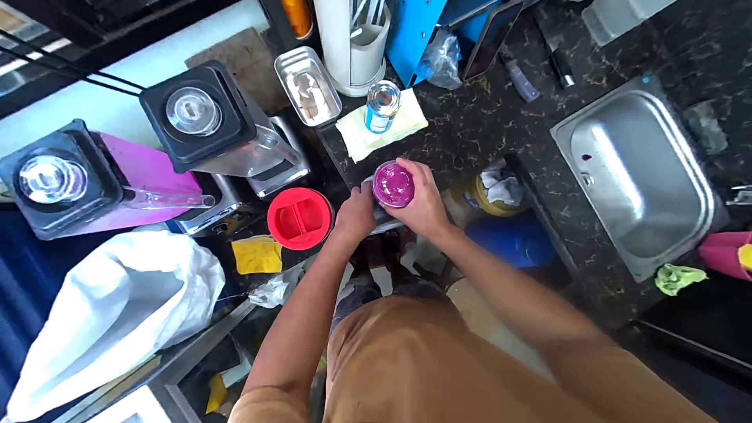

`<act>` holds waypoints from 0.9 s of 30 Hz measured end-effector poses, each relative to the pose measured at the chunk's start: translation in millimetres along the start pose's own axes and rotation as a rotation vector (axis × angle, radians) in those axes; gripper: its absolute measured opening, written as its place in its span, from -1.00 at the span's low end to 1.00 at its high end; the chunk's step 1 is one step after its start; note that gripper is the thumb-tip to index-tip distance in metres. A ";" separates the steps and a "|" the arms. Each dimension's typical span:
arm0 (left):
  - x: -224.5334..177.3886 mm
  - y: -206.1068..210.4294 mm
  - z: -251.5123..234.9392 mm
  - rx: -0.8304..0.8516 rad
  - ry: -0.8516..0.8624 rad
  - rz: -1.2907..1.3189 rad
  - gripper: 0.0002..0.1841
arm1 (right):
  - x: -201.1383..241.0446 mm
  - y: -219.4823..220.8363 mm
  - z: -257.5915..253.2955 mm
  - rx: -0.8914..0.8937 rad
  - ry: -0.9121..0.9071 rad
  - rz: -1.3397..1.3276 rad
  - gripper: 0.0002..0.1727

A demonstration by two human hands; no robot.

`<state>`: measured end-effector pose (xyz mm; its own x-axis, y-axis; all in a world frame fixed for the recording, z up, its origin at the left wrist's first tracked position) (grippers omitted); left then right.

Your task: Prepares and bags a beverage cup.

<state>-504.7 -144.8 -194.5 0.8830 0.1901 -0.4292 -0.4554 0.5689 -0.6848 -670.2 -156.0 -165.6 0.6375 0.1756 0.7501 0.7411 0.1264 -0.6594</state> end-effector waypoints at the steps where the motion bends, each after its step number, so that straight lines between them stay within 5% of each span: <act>1: 1.7 -0.6 -0.7 0.008 -0.002 -0.009 -0.03 | -2.0 4.9 0.2 -0.004 -0.005 0.003 0.15; 7: 12.6 -14.0 11.2 -0.098 0.031 0.113 -0.08 | 8.8 -4.5 4.4 0.122 0.003 0.150 0.29; 12: 28.5 -18.8 25.3 -0.292 -0.068 0.645 -0.27 | 9.7 -55.1 9.7 -0.029 0.277 0.262 -0.17; 15: 24.4 -18.6 14.4 -0.304 -0.116 0.804 -0.64 | -13.4 -45.5 -8.2 0.015 0.438 0.205 -0.39; 17: 15.0 -26.8 14.1 -0.326 -0.072 0.941 -0.69 | -8.6 -47.5 -24.2 0.039 0.440 0.190 -0.69; 19: 8.1 -35.3 23.8 -0.370 0.020 1.091 -0.69 | 17.4 -64.1 -34.8 0.054 0.365 0.155 -0.73; 25: 1.1 -70.9 72.0 -0.515 0.161 0.706 -0.67 | 81.3 -141.5 -64.5 0.600 0.137 0.212 -0.57; 27: -4.7 -83.8 84.5 -0.542 0.130 0.603 -0.69 | 98.8 -161.7 -85.2 0.617 0.095 0.176 -0.53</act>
<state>-461.1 -125.8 -85.3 0.4634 0.2267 -0.8566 -0.8690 -0.0730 -0.4894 -709.1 -242.3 19.4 0.7752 0.1617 0.6107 0.3843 0.6465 -0.6591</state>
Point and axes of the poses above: each hand's wrist, its own z-axis away from the middle knuckle, its own y-axis out of the palm, x = y × z, the point moved 2 cm from there along -z, towards the middle knuckle
